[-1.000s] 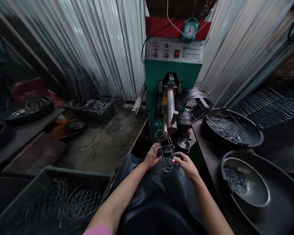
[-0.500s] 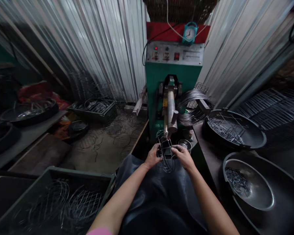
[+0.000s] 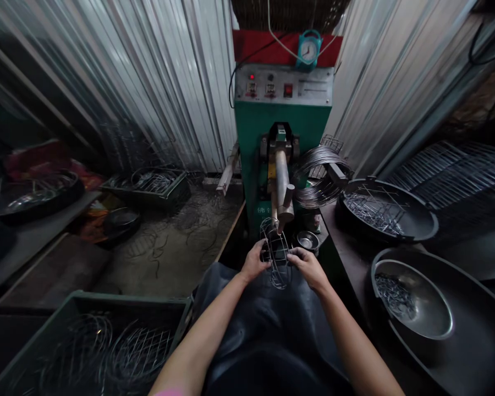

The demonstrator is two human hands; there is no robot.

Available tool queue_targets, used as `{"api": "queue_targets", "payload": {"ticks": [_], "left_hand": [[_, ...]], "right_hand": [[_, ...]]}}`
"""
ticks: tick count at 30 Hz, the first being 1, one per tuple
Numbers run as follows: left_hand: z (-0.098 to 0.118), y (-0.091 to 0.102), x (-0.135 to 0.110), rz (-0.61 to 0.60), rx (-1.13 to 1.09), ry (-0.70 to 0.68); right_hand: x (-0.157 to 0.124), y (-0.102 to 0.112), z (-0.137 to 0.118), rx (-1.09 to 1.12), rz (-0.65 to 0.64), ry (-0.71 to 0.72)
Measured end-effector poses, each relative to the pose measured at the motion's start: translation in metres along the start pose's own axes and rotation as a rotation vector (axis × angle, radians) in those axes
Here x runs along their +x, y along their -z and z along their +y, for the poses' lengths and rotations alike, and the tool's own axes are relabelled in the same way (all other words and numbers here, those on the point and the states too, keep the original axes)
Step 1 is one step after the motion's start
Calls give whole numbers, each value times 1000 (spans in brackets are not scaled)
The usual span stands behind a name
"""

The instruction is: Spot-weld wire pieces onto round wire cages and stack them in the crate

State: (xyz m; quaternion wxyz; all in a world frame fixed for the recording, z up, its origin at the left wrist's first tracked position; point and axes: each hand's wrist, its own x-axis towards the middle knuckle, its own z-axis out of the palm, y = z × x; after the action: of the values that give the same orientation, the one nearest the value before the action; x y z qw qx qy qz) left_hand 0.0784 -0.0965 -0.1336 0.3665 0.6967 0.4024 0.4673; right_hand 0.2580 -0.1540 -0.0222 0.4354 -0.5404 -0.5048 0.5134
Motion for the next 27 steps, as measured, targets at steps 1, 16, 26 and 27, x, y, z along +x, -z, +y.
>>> {"api": "queue_targets", "payload": {"ticks": [1,16,26,27], "left_hand": [[-1,0,2,6,-5,16],[0,3,4,-27,-81,115],[4,4,5,-28,-95,110],[5,4,5,-29,-93,112]], "right_hand": [[5,-1,-1,10,1,6],[-20,13,17,-63,-38,-70],[-20,6,22,-66,-30,-70],[-22,5,24,-58,-25,-60]]}}
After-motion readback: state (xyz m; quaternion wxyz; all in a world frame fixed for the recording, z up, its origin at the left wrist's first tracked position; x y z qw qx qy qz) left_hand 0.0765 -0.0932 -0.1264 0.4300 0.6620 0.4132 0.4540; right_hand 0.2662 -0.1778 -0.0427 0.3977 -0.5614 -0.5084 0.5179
